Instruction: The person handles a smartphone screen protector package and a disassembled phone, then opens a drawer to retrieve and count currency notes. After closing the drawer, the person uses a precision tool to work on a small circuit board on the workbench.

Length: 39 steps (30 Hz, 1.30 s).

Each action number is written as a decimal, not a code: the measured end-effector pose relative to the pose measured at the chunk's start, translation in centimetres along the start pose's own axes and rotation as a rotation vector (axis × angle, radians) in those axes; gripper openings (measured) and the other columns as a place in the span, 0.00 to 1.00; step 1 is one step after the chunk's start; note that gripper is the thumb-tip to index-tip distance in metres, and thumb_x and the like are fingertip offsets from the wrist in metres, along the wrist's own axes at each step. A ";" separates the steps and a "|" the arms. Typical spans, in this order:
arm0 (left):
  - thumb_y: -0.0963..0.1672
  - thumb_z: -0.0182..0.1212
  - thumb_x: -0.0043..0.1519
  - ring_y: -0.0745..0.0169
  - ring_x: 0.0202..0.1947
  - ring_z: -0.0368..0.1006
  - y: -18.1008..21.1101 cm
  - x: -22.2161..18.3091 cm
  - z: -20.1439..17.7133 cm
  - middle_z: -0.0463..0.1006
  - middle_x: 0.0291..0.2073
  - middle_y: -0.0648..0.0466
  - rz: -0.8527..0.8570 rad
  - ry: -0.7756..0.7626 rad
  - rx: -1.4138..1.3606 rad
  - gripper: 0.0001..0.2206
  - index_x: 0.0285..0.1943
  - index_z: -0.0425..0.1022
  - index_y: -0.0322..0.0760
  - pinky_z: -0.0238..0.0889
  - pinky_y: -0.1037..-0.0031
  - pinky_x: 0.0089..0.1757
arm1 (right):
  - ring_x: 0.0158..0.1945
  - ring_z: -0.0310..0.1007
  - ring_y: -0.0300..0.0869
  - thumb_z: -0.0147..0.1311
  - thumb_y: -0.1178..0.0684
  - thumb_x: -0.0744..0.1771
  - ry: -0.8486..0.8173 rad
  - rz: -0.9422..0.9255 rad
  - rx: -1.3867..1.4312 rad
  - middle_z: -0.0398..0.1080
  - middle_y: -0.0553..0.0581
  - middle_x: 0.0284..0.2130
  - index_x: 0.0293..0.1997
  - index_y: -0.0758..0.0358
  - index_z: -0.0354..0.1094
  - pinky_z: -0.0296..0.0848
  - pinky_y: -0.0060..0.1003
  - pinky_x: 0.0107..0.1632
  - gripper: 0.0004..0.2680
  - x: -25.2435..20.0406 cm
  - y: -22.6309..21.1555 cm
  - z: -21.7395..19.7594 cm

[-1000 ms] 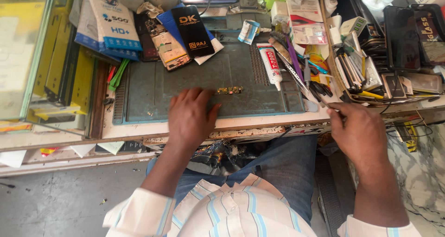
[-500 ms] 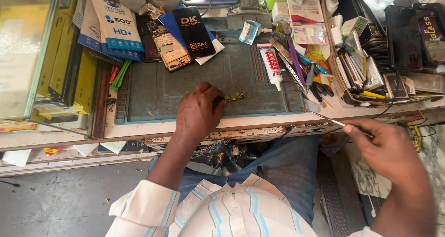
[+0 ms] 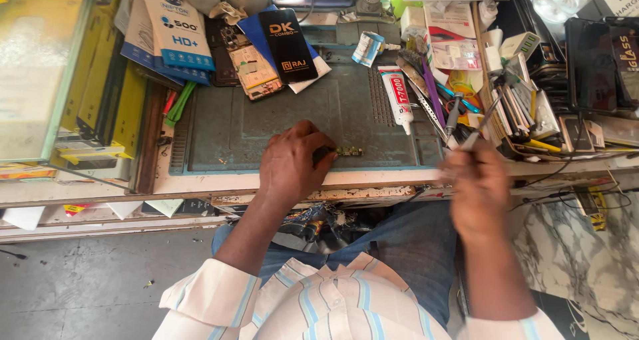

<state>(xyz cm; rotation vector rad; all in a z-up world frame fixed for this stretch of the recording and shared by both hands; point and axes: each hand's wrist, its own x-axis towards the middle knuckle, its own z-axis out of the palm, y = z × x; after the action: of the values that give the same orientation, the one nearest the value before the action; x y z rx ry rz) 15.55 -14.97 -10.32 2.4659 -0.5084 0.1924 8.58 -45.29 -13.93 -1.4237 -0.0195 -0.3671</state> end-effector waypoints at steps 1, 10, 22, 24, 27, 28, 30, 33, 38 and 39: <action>0.47 0.69 0.55 0.51 0.43 0.76 -0.1 -0.2 -0.1 0.78 0.40 0.54 0.012 -0.001 0.000 0.07 0.40 0.85 0.46 0.65 0.57 0.46 | 0.42 0.72 0.34 0.56 0.53 0.72 0.035 0.028 -0.163 0.72 0.49 0.38 0.52 0.62 0.69 0.74 0.33 0.47 0.06 0.2 0.8 1.3; 0.47 0.69 0.56 0.54 0.46 0.75 -0.3 -1.1 -0.3 0.77 0.40 0.55 0.091 0.057 -0.026 0.08 0.41 0.84 0.44 0.63 0.59 0.49 | 0.37 0.75 0.34 0.64 0.65 0.67 -0.239 -0.053 -0.144 0.75 0.55 0.35 0.44 0.68 0.69 0.75 0.28 0.41 0.07 3.7 3.9 5.5; 0.47 0.66 0.61 0.57 0.47 0.75 -0.2 -1.0 -0.2 0.77 0.41 0.55 0.071 0.029 -0.007 0.08 0.45 0.83 0.46 0.63 0.60 0.50 | 0.47 0.81 0.42 0.58 0.61 0.69 -0.386 -0.070 -0.264 0.77 0.58 0.39 0.46 0.70 0.73 0.81 0.34 0.49 0.04 3.3 2.1 5.6; 0.48 0.66 0.61 0.57 0.48 0.75 -0.2 -1.2 -0.1 0.78 0.43 0.55 0.105 0.038 -0.012 0.10 0.48 0.83 0.46 0.63 0.60 0.51 | 0.45 0.81 0.41 0.59 0.61 0.69 -0.397 -0.074 -0.295 0.78 0.58 0.38 0.45 0.69 0.73 0.81 0.34 0.48 0.04 3.4 2.1 5.5; 0.50 0.66 0.61 0.57 0.52 0.75 -0.3 -1.5 0.0 0.78 0.46 0.55 0.178 0.050 -0.043 0.13 0.52 0.83 0.46 0.64 0.61 0.52 | 0.44 0.82 0.40 0.59 0.59 0.69 -0.433 -0.084 -0.287 0.79 0.57 0.36 0.43 0.69 0.73 0.81 0.33 0.49 0.03 3.3 2.0 5.5; 0.50 0.66 0.61 0.57 0.52 0.74 -0.3 -1.6 0.0 0.79 0.47 0.55 0.199 0.044 -0.039 0.14 0.53 0.83 0.46 0.64 0.61 0.52 | 0.43 0.81 0.39 0.59 0.60 0.69 -0.429 -0.103 -0.342 0.79 0.57 0.35 0.42 0.69 0.74 0.80 0.32 0.48 0.03 3.2 1.9 5.4; 0.52 0.65 0.60 0.57 0.53 0.74 -0.3 -1.7 0.2 0.79 0.49 0.55 0.238 0.020 -0.009 0.16 0.53 0.83 0.45 0.65 0.61 0.52 | 0.41 0.80 0.37 0.59 0.60 0.68 -0.420 -0.140 -0.450 0.80 0.58 0.35 0.41 0.69 0.74 0.77 0.31 0.46 0.03 3.0 1.8 5.5; 0.54 0.64 0.61 0.57 0.52 0.73 -0.3 -1.9 0.4 0.79 0.51 0.55 0.284 -0.027 0.063 0.18 0.51 0.83 0.43 0.66 0.61 0.51 | 0.40 0.80 0.36 0.59 0.60 0.68 -0.402 -0.129 -0.458 0.79 0.57 0.33 0.40 0.69 0.74 0.77 0.30 0.44 0.02 2.9 1.6 5.9; 0.55 0.62 0.61 0.58 0.50 0.73 -0.2 -2.0 0.8 0.80 0.49 0.56 0.302 -0.035 0.113 0.19 0.51 0.83 0.43 0.66 0.62 0.48 | 0.39 0.80 0.37 0.59 0.60 0.67 -0.441 -0.231 -0.547 0.80 0.57 0.35 0.40 0.67 0.75 0.78 0.32 0.44 0.03 3.0 1.1 6.3; 0.55 0.62 0.61 0.58 0.49 0.73 -0.2 -2.0 0.9 0.80 0.49 0.56 0.297 -0.037 0.112 0.19 0.50 0.84 0.43 0.66 0.62 0.48 | 0.39 0.80 0.38 0.59 0.59 0.67 -0.452 -0.263 -0.583 0.80 0.57 0.35 0.40 0.66 0.75 0.78 0.32 0.44 0.03 3.0 1.0 6.3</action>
<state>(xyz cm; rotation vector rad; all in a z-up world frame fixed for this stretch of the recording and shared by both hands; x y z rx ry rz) 13.86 -14.74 -11.65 2.4953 -0.9023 0.3028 12.96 -39.83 -13.20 -2.0680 -0.5065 -0.2667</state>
